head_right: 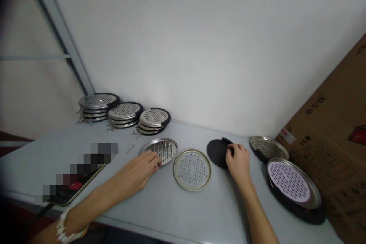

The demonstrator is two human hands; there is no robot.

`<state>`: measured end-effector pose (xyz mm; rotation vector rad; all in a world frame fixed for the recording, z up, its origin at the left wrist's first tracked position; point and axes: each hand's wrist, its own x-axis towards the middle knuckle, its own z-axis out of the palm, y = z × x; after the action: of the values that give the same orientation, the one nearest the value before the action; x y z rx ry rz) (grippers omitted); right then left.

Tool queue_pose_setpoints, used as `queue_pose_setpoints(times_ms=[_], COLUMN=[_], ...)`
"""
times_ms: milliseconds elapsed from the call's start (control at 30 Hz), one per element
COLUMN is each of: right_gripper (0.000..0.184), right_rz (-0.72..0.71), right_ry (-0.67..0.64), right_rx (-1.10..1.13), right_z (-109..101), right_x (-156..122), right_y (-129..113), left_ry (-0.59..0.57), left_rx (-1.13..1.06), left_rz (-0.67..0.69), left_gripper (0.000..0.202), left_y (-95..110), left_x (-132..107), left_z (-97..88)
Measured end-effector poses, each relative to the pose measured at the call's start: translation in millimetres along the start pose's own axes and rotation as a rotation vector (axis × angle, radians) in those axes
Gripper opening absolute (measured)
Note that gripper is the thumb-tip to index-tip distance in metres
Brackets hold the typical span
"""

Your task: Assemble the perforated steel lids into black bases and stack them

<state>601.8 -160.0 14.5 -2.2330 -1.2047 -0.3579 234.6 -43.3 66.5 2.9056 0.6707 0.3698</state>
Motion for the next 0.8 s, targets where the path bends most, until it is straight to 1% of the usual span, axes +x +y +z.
queue_pose_setpoints(times_ms=[100,233,333,400,500,600,700,800], right_gripper=[0.029,0.027,0.027,0.027,0.027,0.029,0.028,0.027], right_rz=[-0.011,-0.037,-0.060,-0.074,-0.091,-0.103,-0.113,-0.120], right_ry=[0.020,0.035,0.037,0.036,0.032,0.027,0.021,0.013], right_rx=[0.038,0.076,0.097,0.109,0.126,0.148,0.170,0.184], right_z=[1,-1,-2,-1,1,4,6,7], right_x=[0,0,1,1,0,0,-2,-4], right_y=[-1,-3,-4,-5,-6,-7,-11,-14], left_ry=[0.078,0.157,0.194,0.202,0.201,0.192,0.179,0.151], left_rx=[-0.071,-0.201,-0.298,-0.360,-0.470,-0.620,-0.799,-0.967], left_rz=[0.027,-0.006,-0.062,-0.131,-0.244,-0.371,-0.547,-0.694], left_gripper=[0.024,0.026,0.026,0.026,0.028,0.027,0.031,0.037], left_y=[0,-3,-10,-20,-37,-54,-67,-75], left_x=[-1,10,23,32,42,42,32,17], left_z=[-26.2,-58.4,-72.4,-76.5,-74.6,-64.2,-48.9,-35.2])
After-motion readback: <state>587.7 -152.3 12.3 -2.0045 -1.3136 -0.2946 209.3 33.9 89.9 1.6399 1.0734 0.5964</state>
